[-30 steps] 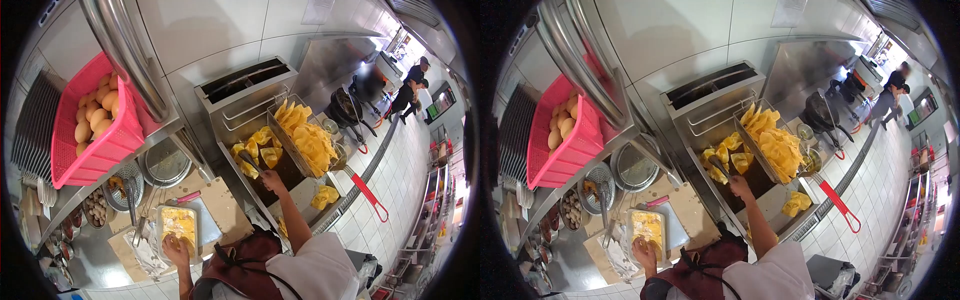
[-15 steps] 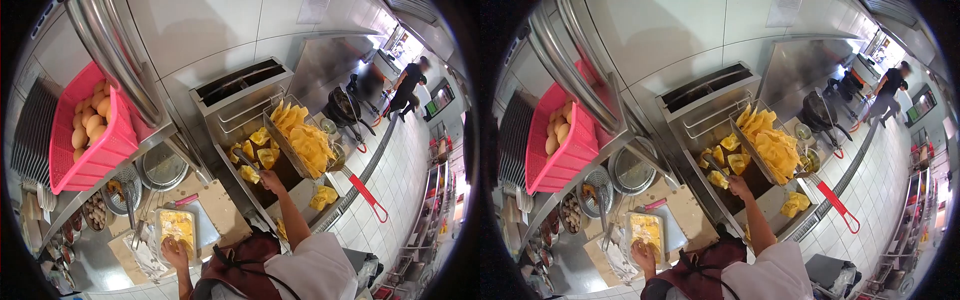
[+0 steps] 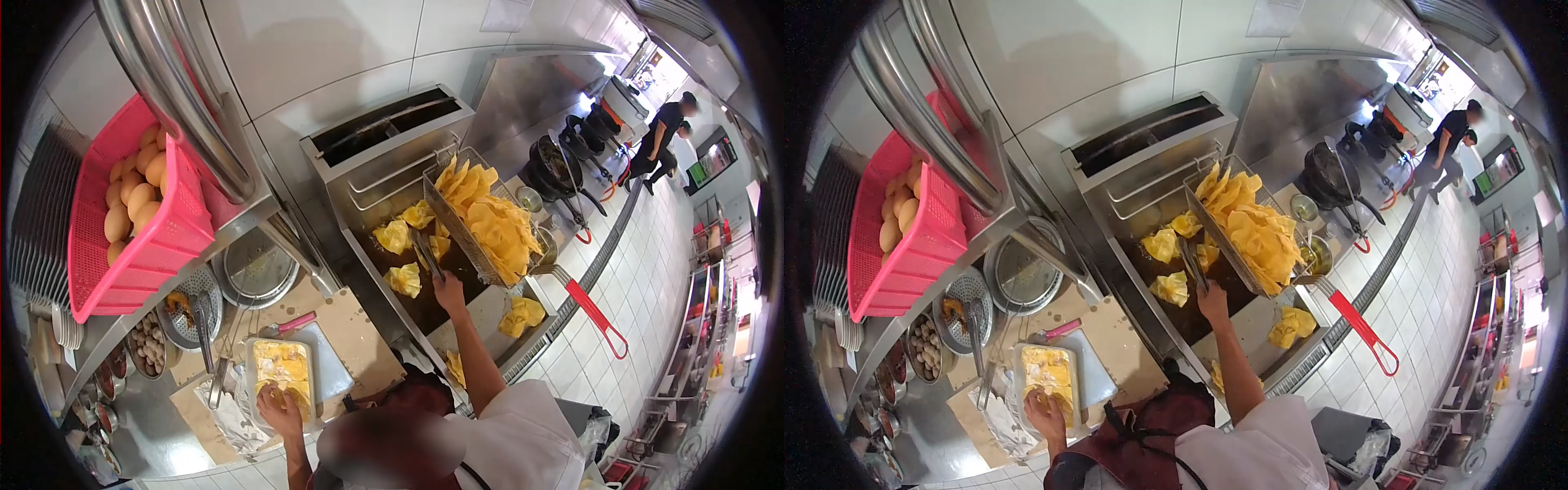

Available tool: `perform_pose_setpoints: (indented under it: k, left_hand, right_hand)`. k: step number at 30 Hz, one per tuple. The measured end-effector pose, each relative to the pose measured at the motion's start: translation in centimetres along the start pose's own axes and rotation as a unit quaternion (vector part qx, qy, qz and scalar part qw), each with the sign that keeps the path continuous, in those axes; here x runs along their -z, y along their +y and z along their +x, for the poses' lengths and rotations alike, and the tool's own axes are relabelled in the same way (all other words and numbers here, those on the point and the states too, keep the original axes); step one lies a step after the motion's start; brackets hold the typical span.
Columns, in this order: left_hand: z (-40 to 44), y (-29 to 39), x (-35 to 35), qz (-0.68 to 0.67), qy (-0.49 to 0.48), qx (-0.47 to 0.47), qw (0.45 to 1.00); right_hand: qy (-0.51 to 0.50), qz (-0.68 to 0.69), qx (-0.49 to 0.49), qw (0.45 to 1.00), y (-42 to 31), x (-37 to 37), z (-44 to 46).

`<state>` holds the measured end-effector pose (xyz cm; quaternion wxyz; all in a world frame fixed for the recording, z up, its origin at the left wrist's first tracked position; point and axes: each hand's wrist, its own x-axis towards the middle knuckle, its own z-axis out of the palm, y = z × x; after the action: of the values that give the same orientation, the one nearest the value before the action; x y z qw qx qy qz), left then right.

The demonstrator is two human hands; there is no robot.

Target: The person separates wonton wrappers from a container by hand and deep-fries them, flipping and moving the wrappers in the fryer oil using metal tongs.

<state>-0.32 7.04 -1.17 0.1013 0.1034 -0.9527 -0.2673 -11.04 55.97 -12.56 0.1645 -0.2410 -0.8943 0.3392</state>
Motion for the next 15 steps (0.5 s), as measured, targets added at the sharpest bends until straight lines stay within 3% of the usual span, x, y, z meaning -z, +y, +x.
perform_pose_setpoints:
  k: [5, 6, 8, 12, 15]
  left_hand:
    - [0.1, 0.0, 0.1, -0.002, -0.003, 0.002, 1.0]
    - [0.0, 0.0, -0.1, 0.002, 0.003, 0.001, 1.0]
    - [-0.4, -0.2, 0.1, 0.008, 0.008, 0.005, 1.0]
    - [0.1, 0.2, 0.2, -0.01, 0.0, 0.015, 1.0]
    - [-0.2, 0.4, 0.3, -0.006, -0.011, 0.019, 1.0]
  right_hand:
    - [-0.064, 0.04, -0.069, 0.995, 5.4, -5.4, 3.0]
    - [-0.066, 0.041, -0.067, 0.995, 3.7, -4.6, 3.3]
    - [-0.175, 0.2, -0.248, 0.932, 0.5, -2.0, 3.7]
    - [-0.222, 0.268, -0.281, 0.894, -1.2, -0.7, 3.9]
    - [-0.214, 0.166, -0.209, 0.939, -0.7, -1.7, 3.4]
